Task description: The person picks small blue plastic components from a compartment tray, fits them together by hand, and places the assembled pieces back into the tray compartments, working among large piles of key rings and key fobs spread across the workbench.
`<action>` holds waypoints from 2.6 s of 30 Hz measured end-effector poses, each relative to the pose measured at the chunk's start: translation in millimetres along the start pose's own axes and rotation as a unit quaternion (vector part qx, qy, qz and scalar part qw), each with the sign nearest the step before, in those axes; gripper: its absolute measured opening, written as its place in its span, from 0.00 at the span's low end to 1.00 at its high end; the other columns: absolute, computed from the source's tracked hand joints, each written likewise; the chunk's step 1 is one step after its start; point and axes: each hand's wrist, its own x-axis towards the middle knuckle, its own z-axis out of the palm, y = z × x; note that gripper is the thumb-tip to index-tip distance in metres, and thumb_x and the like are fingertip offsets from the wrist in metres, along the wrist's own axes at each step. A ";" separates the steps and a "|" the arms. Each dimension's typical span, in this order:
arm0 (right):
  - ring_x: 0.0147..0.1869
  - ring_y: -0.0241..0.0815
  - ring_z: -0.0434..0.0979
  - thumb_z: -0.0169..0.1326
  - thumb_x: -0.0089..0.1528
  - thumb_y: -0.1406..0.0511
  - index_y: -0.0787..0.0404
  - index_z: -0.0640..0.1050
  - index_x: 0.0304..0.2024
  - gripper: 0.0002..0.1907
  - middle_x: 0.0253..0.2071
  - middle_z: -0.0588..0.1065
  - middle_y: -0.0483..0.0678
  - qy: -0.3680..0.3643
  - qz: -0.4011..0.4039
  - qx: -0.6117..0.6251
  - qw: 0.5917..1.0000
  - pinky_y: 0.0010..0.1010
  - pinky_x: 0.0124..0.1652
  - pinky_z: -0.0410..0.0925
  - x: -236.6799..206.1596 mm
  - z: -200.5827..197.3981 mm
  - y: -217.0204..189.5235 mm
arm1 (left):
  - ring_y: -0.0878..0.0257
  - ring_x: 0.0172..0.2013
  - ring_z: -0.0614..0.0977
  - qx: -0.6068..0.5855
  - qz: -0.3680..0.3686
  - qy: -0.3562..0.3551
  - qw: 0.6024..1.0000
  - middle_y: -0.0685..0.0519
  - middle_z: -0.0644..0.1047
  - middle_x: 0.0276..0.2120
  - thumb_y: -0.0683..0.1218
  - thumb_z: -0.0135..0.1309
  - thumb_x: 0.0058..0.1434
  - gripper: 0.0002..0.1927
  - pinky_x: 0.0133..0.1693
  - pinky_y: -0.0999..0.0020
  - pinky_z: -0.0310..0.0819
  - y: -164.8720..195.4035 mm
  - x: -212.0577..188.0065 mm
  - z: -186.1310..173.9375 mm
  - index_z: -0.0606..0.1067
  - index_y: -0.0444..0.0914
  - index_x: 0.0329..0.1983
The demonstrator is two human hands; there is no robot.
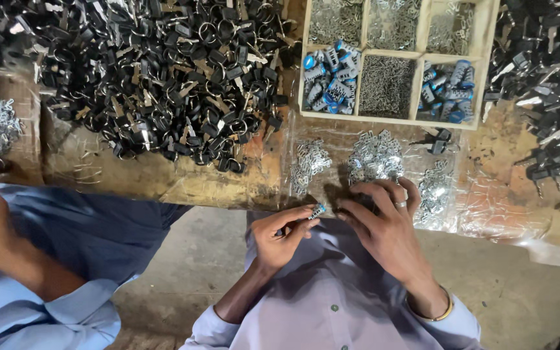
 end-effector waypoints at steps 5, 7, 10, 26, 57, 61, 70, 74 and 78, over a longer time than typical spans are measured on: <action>0.60 0.51 0.67 0.66 0.53 0.64 0.50 0.83 0.39 0.11 0.49 0.73 0.42 0.015 -0.013 -0.016 1.000 0.52 0.62 0.52 -4.7 -1.6 2.1 | 0.63 0.38 0.88 -0.019 0.002 -0.010 1.000 0.42 0.83 0.47 0.30 0.61 0.62 0.12 0.35 0.74 0.86 0.7 4.4 8.0 0.79 0.29 0.48; 0.56 0.46 0.71 0.66 0.54 0.66 0.52 0.83 0.39 0.11 0.46 0.76 0.40 0.014 -0.020 0.000 1.000 0.48 0.58 0.54 -7.8 -0.5 5.1 | 0.63 0.36 0.88 -0.009 -0.013 -0.008 1.000 0.43 0.84 0.47 0.30 0.62 0.61 0.12 0.33 0.75 0.85 4.2 6.0 10.8 0.80 0.29 0.47; 0.50 0.41 0.75 0.66 0.55 0.68 0.54 0.82 0.40 0.10 0.42 0.79 0.39 0.037 -0.004 0.089 0.995 0.40 0.55 0.56 -12.1 7.1 5.0 | 0.63 0.40 0.87 0.001 -0.031 -0.017 0.999 0.44 0.84 0.47 0.31 0.62 0.61 0.12 0.36 0.74 0.86 11.5 8.1 13.3 0.80 0.30 0.48; 0.41 0.34 0.74 0.68 0.55 0.66 0.54 0.83 0.40 0.11 0.38 0.81 0.38 0.077 0.041 0.079 0.993 0.33 0.49 0.56 -17.6 25.7 -12.8 | 0.56 0.46 0.89 0.189 0.159 -0.047 0.968 0.45 0.84 0.47 0.32 0.63 0.59 0.13 0.43 0.70 0.86 18.2 14.1 9.7 0.81 0.33 0.48; 0.56 0.39 0.72 0.68 0.52 0.65 0.48 0.83 0.41 0.15 0.46 0.79 0.34 0.089 -0.088 0.011 0.992 0.45 0.60 0.52 -36.7 16.7 23.4 | 0.65 0.32 0.88 0.055 -0.017 0.001 0.998 0.45 0.86 0.43 0.34 0.66 0.57 0.13 0.28 0.76 0.83 10.7 10.9 12.5 0.82 0.31 0.46; 0.48 0.40 0.77 0.66 0.55 0.69 0.54 0.83 0.43 0.14 0.42 0.79 0.40 0.099 -0.010 0.088 0.991 0.36 0.53 0.58 -27.1 21.9 8.4 | 0.65 0.36 0.89 0.069 0.007 -0.007 0.998 0.46 0.85 0.44 0.34 0.65 0.59 0.13 0.32 0.76 0.85 14.7 12.5 12.5 0.81 0.32 0.47; 0.41 0.36 0.78 0.66 0.55 0.68 0.58 0.80 0.41 0.13 0.40 0.81 0.41 0.113 0.063 0.159 0.979 0.33 0.52 0.57 -2.7 26.5 -17.3 | 0.61 0.42 0.89 0.140 0.057 -0.005 0.988 0.47 0.85 0.46 0.35 0.65 0.58 0.14 0.39 0.72 0.85 19.6 13.9 10.0 0.81 0.35 0.48; 0.33 0.34 0.74 0.69 0.52 0.66 0.57 0.80 0.36 0.12 0.35 0.81 0.40 0.096 0.092 0.114 0.985 0.33 0.50 0.57 0.1 22.8 -21.8 | 0.57 0.45 0.89 0.172 0.109 -0.024 0.979 0.46 0.84 0.47 0.33 0.63 0.58 0.14 0.41 0.70 0.86 17.7 13.8 7.4 0.81 0.35 0.48; 0.37 0.36 0.77 0.68 0.50 0.67 0.54 0.81 0.33 0.11 0.34 0.81 0.37 0.034 0.035 0.091 0.995 0.36 0.50 0.57 5.9 10.4 -17.6 | 0.57 0.44 0.89 0.187 0.125 -0.034 0.974 0.47 0.84 0.47 0.34 0.64 0.58 0.13 0.42 0.69 0.86 16.5 14.3 4.6 0.82 0.35 0.47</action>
